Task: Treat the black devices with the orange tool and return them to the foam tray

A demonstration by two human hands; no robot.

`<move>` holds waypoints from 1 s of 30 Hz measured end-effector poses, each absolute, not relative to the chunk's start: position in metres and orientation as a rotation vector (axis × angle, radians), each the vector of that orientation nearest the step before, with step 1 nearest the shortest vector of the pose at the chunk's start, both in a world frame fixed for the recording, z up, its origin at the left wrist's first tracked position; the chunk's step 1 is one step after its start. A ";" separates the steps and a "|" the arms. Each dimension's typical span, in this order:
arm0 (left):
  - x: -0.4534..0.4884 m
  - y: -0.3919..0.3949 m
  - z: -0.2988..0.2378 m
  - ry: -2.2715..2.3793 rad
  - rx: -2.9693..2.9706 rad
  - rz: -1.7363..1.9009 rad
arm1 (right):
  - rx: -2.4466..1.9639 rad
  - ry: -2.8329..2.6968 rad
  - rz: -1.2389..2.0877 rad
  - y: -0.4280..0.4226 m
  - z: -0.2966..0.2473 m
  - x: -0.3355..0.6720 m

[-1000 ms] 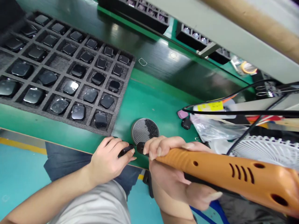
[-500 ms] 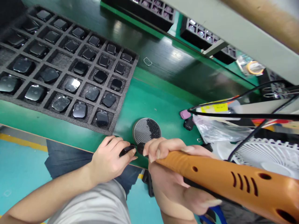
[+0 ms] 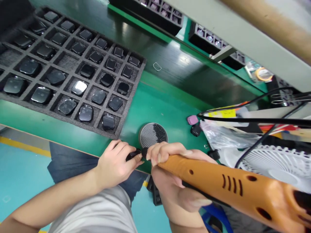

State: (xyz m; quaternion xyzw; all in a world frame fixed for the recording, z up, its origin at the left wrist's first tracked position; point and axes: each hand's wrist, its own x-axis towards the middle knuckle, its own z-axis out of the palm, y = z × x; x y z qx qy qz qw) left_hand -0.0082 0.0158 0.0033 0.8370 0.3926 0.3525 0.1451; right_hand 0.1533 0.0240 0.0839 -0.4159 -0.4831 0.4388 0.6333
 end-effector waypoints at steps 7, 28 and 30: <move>-0.014 0.016 0.006 1.138 2.481 0.871 | -0.886 -1.020 0.849 0.044 0.081 0.166; -0.026 0.017 0.012 0.929 2.347 0.746 | -0.858 -0.919 0.754 0.068 0.061 0.170; -0.026 0.017 0.011 0.940 2.355 0.771 | -0.864 -0.922 0.758 0.069 0.060 0.171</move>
